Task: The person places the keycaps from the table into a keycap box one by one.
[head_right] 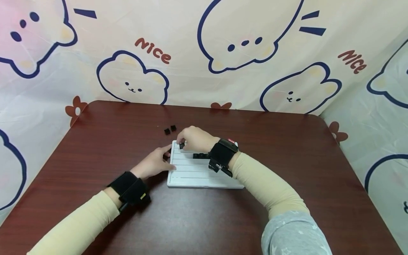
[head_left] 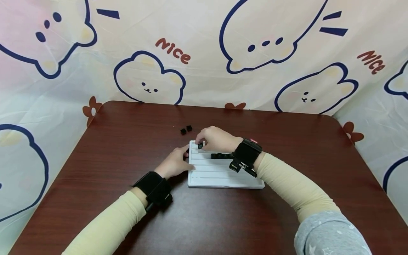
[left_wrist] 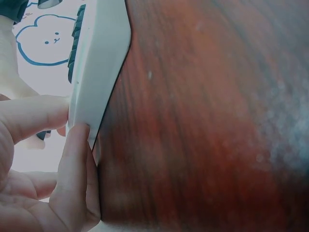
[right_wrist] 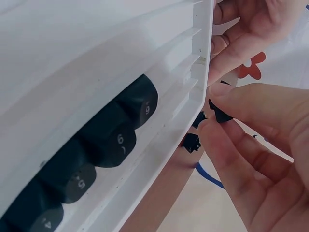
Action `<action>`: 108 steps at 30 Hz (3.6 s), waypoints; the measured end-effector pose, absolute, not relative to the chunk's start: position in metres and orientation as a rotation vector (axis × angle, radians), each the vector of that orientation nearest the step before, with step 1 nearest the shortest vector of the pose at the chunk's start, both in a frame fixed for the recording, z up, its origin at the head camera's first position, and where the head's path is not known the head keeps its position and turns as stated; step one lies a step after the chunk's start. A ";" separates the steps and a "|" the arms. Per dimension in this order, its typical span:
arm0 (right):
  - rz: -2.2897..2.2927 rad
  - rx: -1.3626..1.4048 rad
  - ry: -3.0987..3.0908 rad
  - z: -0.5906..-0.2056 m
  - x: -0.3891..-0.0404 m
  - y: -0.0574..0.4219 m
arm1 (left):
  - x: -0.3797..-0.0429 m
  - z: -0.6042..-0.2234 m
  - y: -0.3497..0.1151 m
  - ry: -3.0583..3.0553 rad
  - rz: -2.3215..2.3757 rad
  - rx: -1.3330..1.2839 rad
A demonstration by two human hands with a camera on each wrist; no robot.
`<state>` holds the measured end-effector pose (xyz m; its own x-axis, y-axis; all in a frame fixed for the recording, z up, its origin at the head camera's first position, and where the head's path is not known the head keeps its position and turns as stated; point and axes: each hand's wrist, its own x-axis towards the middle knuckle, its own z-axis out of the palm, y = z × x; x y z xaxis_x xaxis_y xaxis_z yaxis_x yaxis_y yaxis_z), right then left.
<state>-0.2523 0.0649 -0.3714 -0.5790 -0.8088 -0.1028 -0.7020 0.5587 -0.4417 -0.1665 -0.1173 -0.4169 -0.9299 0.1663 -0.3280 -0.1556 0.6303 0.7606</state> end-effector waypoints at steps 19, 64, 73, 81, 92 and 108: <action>-0.527 -1.163 2.493 -0.377 -0.244 0.073 | -0.165 -0.417 -0.117 2.467 1.234 0.006; -0.432 -1.381 2.579 -0.388 -0.238 0.080 | -0.165 -0.416 -0.118 2.448 1.253 0.020; -0.343 -1.414 2.590 -0.389 -0.238 0.080 | -0.165 -0.416 -0.119 2.452 1.238 0.018; -0.220 -1.462 2.647 -0.388 -0.236 0.079 | -0.164 -0.418 -0.119 2.442 1.249 0.014; -0.264 -1.486 2.636 -0.388 -0.239 0.082 | -0.164 -0.418 -0.119 2.469 1.230 0.022; -0.276 -1.517 2.574 -0.384 -0.239 0.083 | -0.165 -0.420 -0.119 2.471 1.236 0.023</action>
<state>-0.2392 0.0834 -0.3838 -0.4813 -0.8761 -0.0279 -0.8503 0.4744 -0.2278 -0.1651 -0.1189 -0.4201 -0.9291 0.1794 -0.3233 -0.1511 0.6138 0.7748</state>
